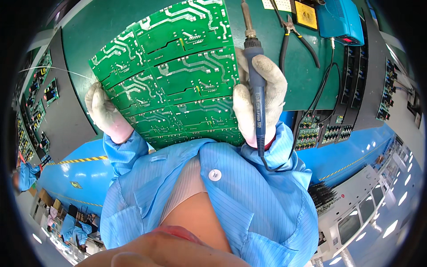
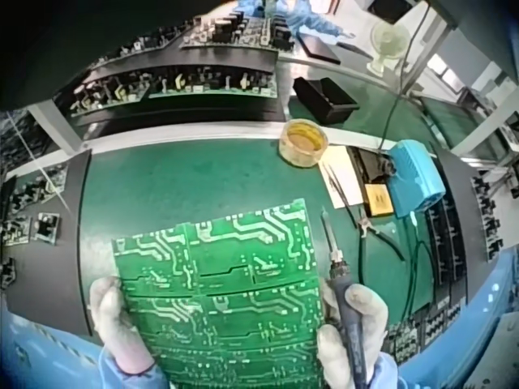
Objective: Soldering components onto a printed circuit board at a factory assembly station.
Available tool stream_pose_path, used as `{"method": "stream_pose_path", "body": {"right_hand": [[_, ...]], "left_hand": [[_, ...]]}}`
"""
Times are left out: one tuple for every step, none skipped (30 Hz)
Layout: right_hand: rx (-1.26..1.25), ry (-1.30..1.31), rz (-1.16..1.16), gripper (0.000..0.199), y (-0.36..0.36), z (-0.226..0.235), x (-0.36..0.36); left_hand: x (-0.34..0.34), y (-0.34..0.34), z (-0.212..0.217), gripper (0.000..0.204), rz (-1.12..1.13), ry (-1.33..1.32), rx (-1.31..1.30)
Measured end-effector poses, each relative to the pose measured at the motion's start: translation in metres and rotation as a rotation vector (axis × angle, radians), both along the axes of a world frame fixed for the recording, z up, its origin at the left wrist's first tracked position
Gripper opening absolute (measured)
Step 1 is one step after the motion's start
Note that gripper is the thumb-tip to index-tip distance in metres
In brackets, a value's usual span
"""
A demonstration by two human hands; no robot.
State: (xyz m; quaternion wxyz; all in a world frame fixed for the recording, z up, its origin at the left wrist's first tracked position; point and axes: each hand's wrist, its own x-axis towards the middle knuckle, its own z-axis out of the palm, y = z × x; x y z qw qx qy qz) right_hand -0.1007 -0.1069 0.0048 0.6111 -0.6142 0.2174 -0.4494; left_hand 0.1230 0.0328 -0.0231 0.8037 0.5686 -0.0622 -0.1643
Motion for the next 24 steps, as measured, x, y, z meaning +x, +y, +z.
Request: {"method": "stream_pose_path", "body": {"right_hand": [[-0.013, 0.015, 0.002, 0.056, -0.002, 0.000, 0.000], [-0.008, 0.015, 0.005, 0.056, -0.003, -0.001, 0.000], [-0.020, 0.023, -0.002, 0.056, -0.003, -0.002, 0.000], [-0.032, 0.030, -0.008, 0.056, -0.003, -0.003, 0.000], [-0.043, 0.032, -0.008, 0.055, -0.003, -0.003, 0.001], [-0.038, 0.030, -0.003, 0.055, -0.003, -0.003, 0.001], [-0.024, 0.020, -0.006, 0.055, -0.002, -0.002, 0.002], [-0.010, 0.010, -0.008, 0.055, -0.002, -0.002, 0.003], [-0.023, 0.025, -0.005, 0.056, -0.002, -0.001, 0.003], [-0.019, 0.025, -0.003, 0.056, -0.003, -0.001, 0.003], [-0.023, 0.043, -0.013, 0.056, -0.003, -0.001, 0.004], [-0.028, 0.061, -0.023, 0.056, -0.003, 0.000, 0.004], [-0.062, 0.072, -0.003, 0.055, -0.006, -0.002, 0.005], [-0.059, 0.073, 0.004, 0.055, -0.008, -0.006, 0.005], [-0.102, 0.135, -0.004, 0.054, -0.011, -0.009, 0.005], [-0.144, 0.199, -0.014, 0.053, -0.012, -0.011, 0.005], [-0.099, 0.226, -0.014, 0.052, -0.012, -0.011, 0.005], [-0.098, 0.226, -0.007, 0.052, -0.012, -0.012, 0.005], [-0.062, 0.296, -0.036, 0.052, -0.012, -0.013, 0.003], [-0.028, 0.366, -0.064, 0.053, -0.011, -0.015, 0.002], [-0.057, 0.309, -0.057, 0.053, -0.012, -0.020, 0.005], [-0.056, 0.313, -0.051, 0.053, -0.013, -0.021, 0.006], [-0.028, 0.266, -0.050, 0.054, -0.013, -0.022, 0.008], [0.001, 0.219, -0.050, 0.055, -0.013, -0.022, 0.009]], "left_hand": [[0.000, -0.003, 0.003, 0.020, 0.015, 0.008, 0.009], [0.000, -0.004, 0.005, 0.020, 0.019, 0.008, 0.015], [-0.001, -0.005, 0.006, 0.019, 0.014, 0.012, 0.024], [-0.002, -0.006, 0.008, 0.018, 0.011, 0.015, 0.033], [-0.002, -0.008, 0.010, 0.018, 0.018, 0.002, 0.034], [-0.001, -0.007, 0.008, 0.018, 0.022, 0.001, 0.040], [0.001, -0.006, 0.007, 0.018, 0.039, -0.007, 0.068], [0.002, -0.005, 0.006, 0.018, 0.055, -0.014, 0.097], [0.003, -0.005, 0.006, 0.019, 0.057, -0.017, 0.086], [0.003, -0.003, 0.006, 0.019, 0.060, -0.017, 0.090], [0.004, -0.001, 0.006, 0.018, 0.017, 0.003, 0.064], [0.005, 0.001, 0.006, 0.019, -0.025, 0.022, 0.038], [0.004, 0.001, 0.005, 0.019, -0.020, 0.023, 0.042], [0.003, -0.001, 0.006, 0.019, -0.004, -0.029, 0.112], [0.002, -0.003, 0.006, 0.019, 0.012, -0.082, 0.183], [0.001, -0.007, 0.009, 0.019, 0.016, -0.080, 0.186], [0.002, -0.011, 0.012, 0.022, -0.027, -0.014, 0.170], [0.003, -0.014, 0.015, 0.024, -0.069, 0.052, 0.153], [0.006, -0.014, 0.016, 0.025, -0.100, 0.008, 0.246], [0.009, -0.016, 0.016, 0.025, -0.092, 0.008, 0.246], [0.013, -0.018, 0.016, 0.027, -0.141, 0.014, 0.240], [0.017, -0.023, 0.016, 0.029, -0.193, 0.026, 0.237], [0.019, -0.029, 0.019, 0.031, -0.209, 0.049, 0.228], [0.027, -0.032, 0.018, 0.031, -0.205, 0.054, 0.229]]}}
